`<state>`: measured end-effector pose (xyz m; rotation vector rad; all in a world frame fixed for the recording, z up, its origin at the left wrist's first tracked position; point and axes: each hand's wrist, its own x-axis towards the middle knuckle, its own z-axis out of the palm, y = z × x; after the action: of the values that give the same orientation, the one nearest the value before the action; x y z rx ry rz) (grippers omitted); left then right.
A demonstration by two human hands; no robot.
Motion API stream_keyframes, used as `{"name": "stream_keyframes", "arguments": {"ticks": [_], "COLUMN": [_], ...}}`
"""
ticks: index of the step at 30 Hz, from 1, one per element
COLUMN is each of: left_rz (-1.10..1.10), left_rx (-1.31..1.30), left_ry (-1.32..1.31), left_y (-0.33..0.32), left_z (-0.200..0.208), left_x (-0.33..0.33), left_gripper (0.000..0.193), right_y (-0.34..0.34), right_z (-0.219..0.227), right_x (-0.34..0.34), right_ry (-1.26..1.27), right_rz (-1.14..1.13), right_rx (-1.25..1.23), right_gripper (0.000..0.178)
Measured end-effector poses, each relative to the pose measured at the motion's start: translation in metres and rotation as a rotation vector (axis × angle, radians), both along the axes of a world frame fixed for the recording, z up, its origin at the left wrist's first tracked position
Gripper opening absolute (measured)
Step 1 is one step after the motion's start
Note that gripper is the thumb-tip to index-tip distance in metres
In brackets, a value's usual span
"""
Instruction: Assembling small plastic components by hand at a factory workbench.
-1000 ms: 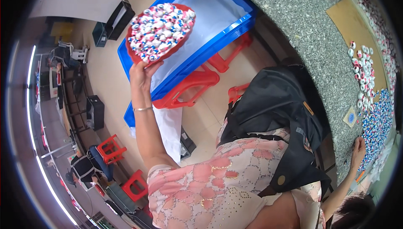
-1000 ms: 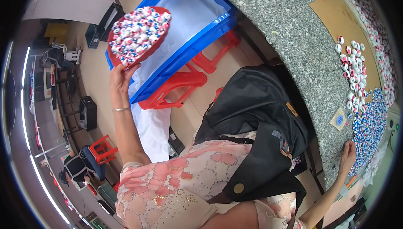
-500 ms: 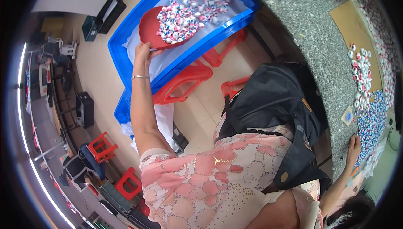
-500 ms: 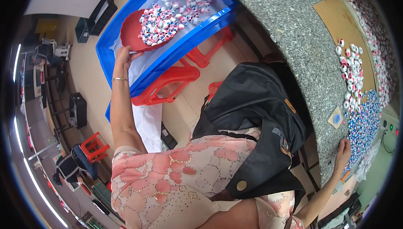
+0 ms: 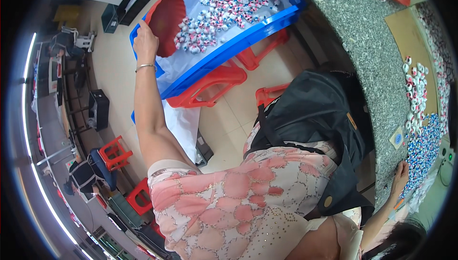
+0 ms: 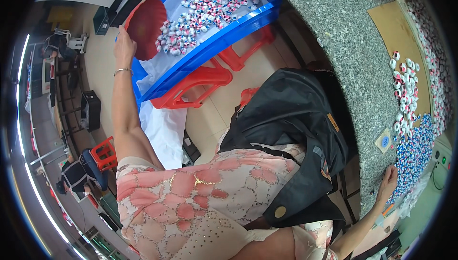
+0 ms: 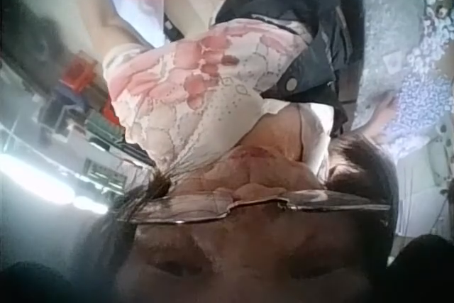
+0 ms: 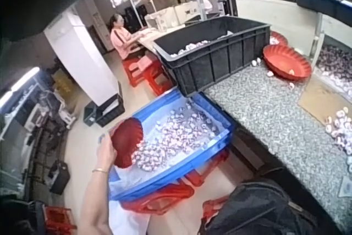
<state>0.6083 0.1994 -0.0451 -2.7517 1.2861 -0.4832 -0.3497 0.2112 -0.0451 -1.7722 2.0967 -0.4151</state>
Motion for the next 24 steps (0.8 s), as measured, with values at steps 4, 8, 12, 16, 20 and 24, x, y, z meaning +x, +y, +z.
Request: {"name": "stream_keyframes", "arguments": {"ticks": [4, 8, 12, 16, 20, 24], "left_rz": [-0.124, -0.167, -0.305, -0.397, -0.436, -0.374], "left_rx": [0.108, -0.205, -0.536, -0.711, -0.487, -0.292], "left_ry": [-0.261, -0.135, 0.65, 1.344, 1.678, 1.723], "left_y": [0.037, 0.043, 0.03, -0.042, -0.133, -0.198], "left_z": [-0.002, 0.01, 0.057, 0.057, 0.054, 0.041], "left_x": [0.017, -0.012, -0.105, -0.191, -0.27, -0.314], "left_gripper": [0.064, 0.064, 0.057, 0.053, 0.05, 0.048], "right_y": [-0.007, 0.008, 0.016, 0.016, 0.014, 0.017], "right_z": [0.012, 0.036, 0.028, 0.025, 0.032, 0.027], "right_x": [0.034, 0.066, 0.074, 0.074, 0.084, 0.087], "right_ry": [0.031, 0.308, 0.376, 0.338, 0.289, 0.275], "right_rz": [0.029, 0.04, 0.04, 0.013, 0.028, -0.038], "right_rx": [-0.006, -0.085, -0.121, -0.206, -0.24, -0.276], "right_gripper": [0.019, 0.018, 0.019, 0.018, 0.015, 0.016]}}
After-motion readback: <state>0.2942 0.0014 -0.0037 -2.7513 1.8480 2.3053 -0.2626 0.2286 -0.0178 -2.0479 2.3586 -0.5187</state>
